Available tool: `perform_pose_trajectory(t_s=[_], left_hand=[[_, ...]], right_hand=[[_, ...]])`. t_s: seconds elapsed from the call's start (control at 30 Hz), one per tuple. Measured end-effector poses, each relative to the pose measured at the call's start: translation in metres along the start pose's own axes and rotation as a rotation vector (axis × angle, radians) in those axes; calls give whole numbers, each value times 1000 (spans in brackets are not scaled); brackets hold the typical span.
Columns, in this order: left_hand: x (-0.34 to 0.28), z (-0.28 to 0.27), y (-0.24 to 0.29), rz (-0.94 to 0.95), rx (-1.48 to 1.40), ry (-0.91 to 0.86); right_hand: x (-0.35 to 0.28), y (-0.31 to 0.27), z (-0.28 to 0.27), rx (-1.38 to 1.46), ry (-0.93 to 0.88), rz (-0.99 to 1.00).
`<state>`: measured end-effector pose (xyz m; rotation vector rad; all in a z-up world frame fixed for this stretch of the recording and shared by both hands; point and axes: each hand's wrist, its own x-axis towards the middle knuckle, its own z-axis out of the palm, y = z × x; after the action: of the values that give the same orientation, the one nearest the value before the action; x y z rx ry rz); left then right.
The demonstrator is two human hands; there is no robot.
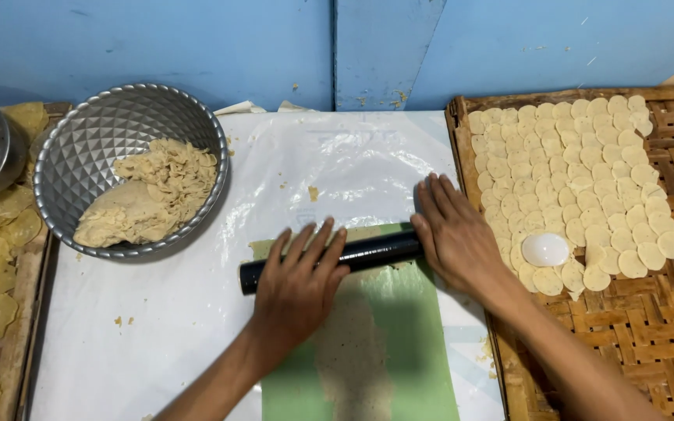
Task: Rolling out dough with a rolling pin and cutting small circles using a circular tool.
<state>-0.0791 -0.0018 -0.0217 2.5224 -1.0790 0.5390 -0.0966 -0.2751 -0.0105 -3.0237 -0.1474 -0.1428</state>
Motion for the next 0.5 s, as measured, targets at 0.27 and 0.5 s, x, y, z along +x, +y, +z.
perform_pose_trajectory(t_s=[0.27, 0.5], left_hand=[[20, -4, -24, 161, -26, -94], [-2, -5, 8, 162, -4, -74]], right_hand=[[24, -2, -14, 163, -82, 134], [-17, 9, 11, -61, 205, -118]])
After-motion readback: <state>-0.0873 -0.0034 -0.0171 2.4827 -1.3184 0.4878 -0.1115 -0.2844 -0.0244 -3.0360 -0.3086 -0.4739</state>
